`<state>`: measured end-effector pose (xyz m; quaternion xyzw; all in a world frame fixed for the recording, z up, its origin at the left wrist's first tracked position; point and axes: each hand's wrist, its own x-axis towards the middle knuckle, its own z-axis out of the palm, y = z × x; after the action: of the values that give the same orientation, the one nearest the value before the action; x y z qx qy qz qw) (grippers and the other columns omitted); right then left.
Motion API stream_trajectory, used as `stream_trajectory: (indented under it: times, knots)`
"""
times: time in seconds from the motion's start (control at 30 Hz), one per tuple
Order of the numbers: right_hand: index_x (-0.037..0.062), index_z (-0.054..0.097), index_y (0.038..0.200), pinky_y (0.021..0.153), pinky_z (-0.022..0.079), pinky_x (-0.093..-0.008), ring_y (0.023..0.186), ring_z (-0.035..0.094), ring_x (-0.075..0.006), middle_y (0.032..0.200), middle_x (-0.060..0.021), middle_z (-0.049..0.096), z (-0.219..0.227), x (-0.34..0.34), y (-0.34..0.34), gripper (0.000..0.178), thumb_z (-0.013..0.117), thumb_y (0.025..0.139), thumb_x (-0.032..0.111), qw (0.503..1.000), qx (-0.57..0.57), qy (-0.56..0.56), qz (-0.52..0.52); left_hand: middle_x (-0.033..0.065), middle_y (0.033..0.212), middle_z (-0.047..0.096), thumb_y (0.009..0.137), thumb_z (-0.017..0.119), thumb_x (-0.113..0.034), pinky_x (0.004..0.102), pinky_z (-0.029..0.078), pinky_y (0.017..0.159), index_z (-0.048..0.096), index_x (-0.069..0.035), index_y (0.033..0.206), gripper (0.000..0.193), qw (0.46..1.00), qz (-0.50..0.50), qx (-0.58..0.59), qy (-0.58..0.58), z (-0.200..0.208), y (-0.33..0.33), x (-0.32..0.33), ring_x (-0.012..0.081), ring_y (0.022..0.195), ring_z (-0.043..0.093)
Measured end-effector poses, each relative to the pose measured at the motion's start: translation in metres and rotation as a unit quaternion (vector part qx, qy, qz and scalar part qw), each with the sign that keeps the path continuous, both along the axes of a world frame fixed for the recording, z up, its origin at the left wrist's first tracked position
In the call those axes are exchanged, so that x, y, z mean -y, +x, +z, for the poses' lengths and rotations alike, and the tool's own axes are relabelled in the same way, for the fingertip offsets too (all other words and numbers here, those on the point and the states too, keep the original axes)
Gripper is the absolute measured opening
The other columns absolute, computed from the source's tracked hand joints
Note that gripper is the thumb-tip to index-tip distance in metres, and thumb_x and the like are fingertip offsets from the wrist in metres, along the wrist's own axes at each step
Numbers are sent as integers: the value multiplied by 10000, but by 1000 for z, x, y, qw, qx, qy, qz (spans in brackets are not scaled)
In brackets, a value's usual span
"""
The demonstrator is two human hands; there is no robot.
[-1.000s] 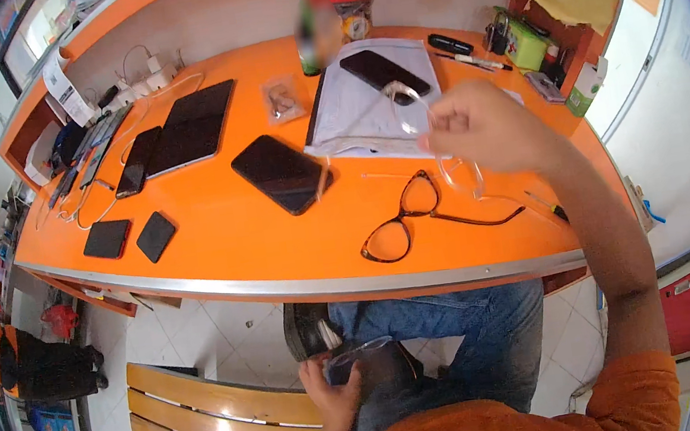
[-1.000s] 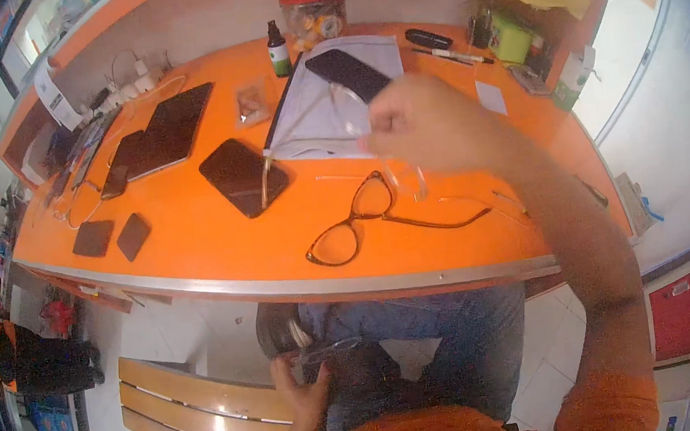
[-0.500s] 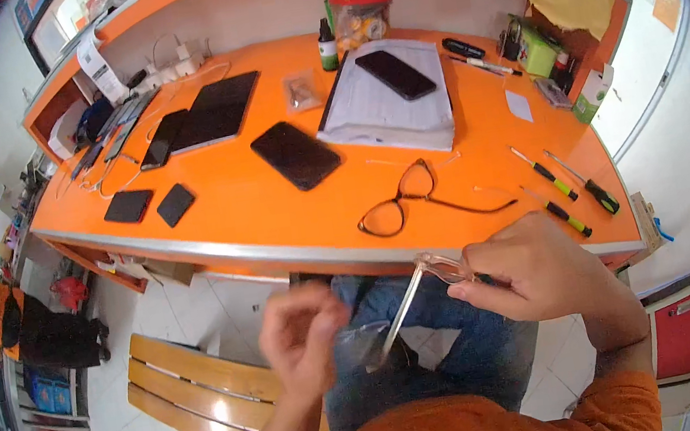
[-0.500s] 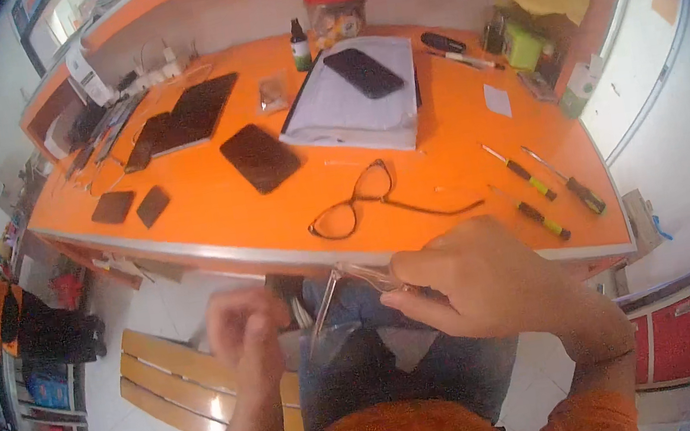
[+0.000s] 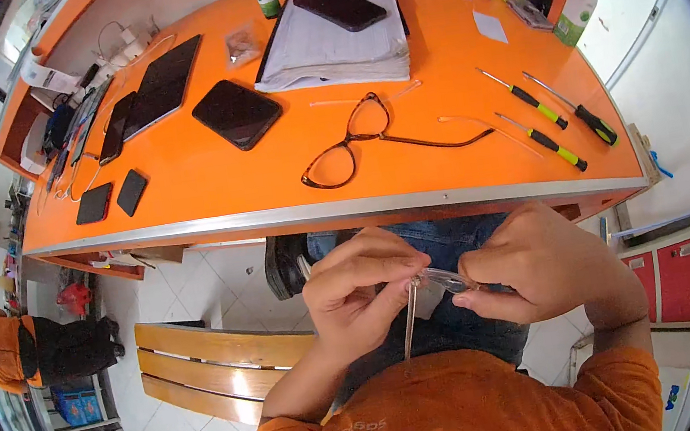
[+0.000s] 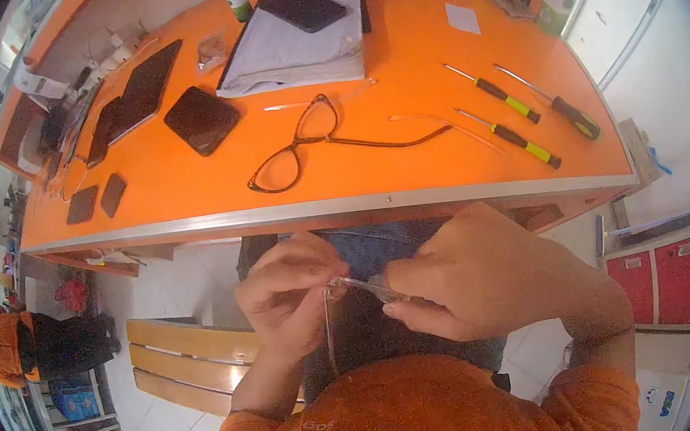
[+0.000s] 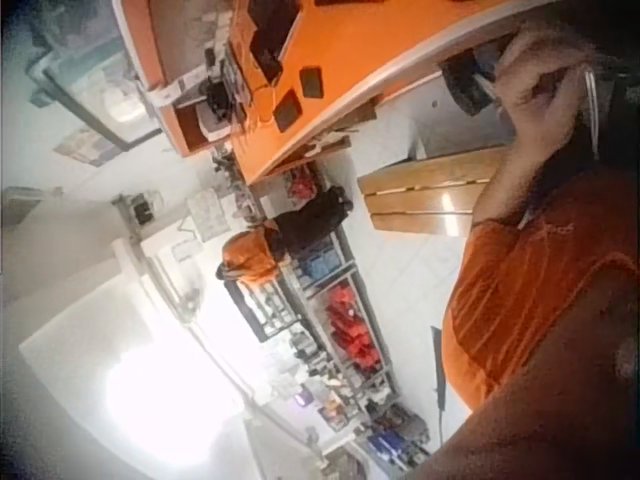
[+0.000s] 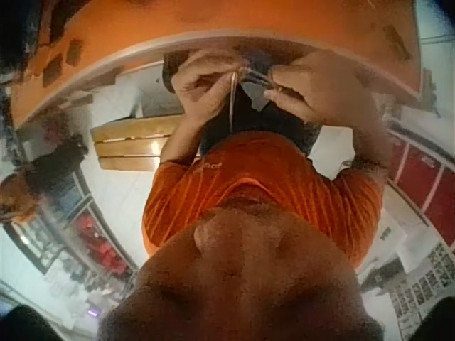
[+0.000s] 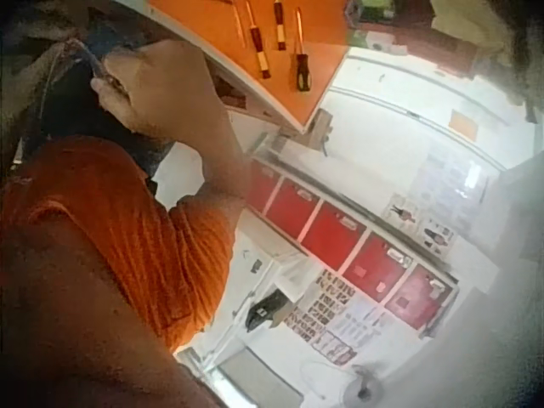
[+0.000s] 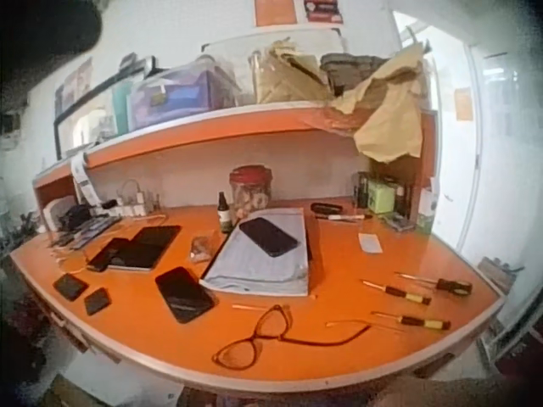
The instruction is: The person repairs a pair of eyeglasses by using a small screwdriver to tighten or adjust the hinges and frames while holding them by hand.
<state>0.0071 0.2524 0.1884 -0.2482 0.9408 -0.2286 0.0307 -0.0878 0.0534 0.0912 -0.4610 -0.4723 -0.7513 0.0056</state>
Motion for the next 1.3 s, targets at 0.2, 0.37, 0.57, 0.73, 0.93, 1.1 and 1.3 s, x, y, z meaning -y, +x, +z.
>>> stream_trajectory:
  times: [0.2,0.37,0.57,0.73,0.93,1.1,1.3]
  knots:
    - [67,574,724,507,485,-439,515,602,-349,545,-139,559,-11,-2,-3,262,651,851,282,999,18,-32,1,188,934,683,805,694,79,318,528,712,686,19,971,177,999,-1,51,-7,-11,4,-6,244,840,651]
    - [45,576,707,510,483,-453,521,600,-369,540,-163,552,-17,-6,-5,301,646,853,299,996,65,-67,7,182,932,671,809,681,103,295,536,721,674,30,986,191,994,-7,108,-2,-20,8,-10,228,848,652]
    - [29,561,642,512,466,-459,537,598,-387,537,-176,549,-15,-7,-6,362,630,876,296,987,117,-107,-1,160,931,657,788,713,113,296,545,719,663,45,990,219,990,-29,140,9,-25,10,-14,213,870,650]
    - [-2,565,666,511,442,-416,515,584,-360,558,-176,564,-10,-10,-12,391,573,936,280,942,271,-196,-14,142,939,650,806,710,104,266,561,675,657,50,1022,229,981,2,192,-21,-24,19,-11,171,804,663]
    - [-18,624,739,526,432,-333,553,590,-179,615,-121,618,-9,-13,-16,404,530,979,293,875,381,-294,-49,143,913,644,834,692,88,260,577,641,644,54,1069,242,970,-1,244,-21,-18,22,-15,168,750,676]
    - [-12,640,747,535,420,-287,584,544,-101,636,-47,620,-5,-13,-18,438,514,993,328,825,461,-318,-79,146,910,649,879,655,55,284,584,654,642,57,1079,200,967,4,252,-23,-16,24,-13,184,742,680]
    - [-8,639,741,546,409,-259,594,518,-81,660,-24,615,-2,-12,-18,453,513,993,346,789,493,-349,-108,147,897,672,921,632,-13,294,582,666,644,63,1069,166,967,24,252,-29,-15,26,-14,191,728,683]
